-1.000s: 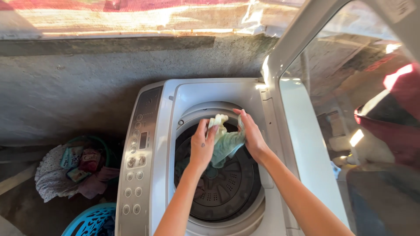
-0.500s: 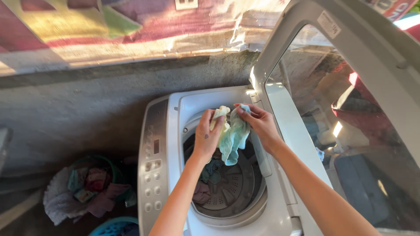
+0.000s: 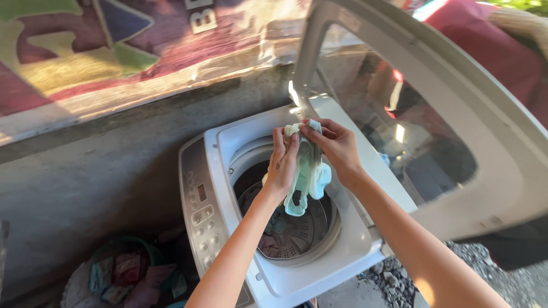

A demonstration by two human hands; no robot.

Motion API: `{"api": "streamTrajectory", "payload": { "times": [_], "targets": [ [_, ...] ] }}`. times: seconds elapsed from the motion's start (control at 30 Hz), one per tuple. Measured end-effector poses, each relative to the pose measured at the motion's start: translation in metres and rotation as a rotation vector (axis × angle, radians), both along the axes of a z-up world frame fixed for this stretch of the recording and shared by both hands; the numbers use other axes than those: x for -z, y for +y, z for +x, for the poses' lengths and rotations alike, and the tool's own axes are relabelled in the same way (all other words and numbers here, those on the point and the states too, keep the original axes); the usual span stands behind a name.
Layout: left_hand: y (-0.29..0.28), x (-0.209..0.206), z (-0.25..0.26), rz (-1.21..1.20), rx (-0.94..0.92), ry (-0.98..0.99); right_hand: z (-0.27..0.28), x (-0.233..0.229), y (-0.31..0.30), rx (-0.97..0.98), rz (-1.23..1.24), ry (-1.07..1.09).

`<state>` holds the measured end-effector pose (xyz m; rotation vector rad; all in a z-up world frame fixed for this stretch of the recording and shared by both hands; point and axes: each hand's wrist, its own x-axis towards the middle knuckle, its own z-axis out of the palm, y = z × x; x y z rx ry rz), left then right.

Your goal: Transfer clothes from a basket into a washing machine, then hang wet clothes on a drying rack.

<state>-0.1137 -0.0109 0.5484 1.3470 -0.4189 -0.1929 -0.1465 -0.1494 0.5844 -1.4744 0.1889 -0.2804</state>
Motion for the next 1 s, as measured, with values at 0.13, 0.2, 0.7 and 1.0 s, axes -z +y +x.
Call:
{"api": "streamTrajectory", "payload": {
  "times": [0.13,0.2,0.7,1.0],
  "targets": [
    [-0.015,-0.006,-0.023,0.036,0.028,-0.033,-0.030,-0.013,-0.007,0.082,-0.038,-0.037],
    [-0.025,-0.013,-0.037,-0.064,0.018,-0.148,-0.047,-0.020,-0.010,0.095,-0.101,-0.085],
    [-0.101,-0.092,-0.192,-0.009,0.018,-0.246,-0.200,-0.065,-0.067,0.242,-0.115,-0.256],
    [-0.161,-0.119,-0.302,0.094,0.172,-0.193,-0.321,-0.077,-0.127,0.362,-0.145,-0.348]
  ]
}}
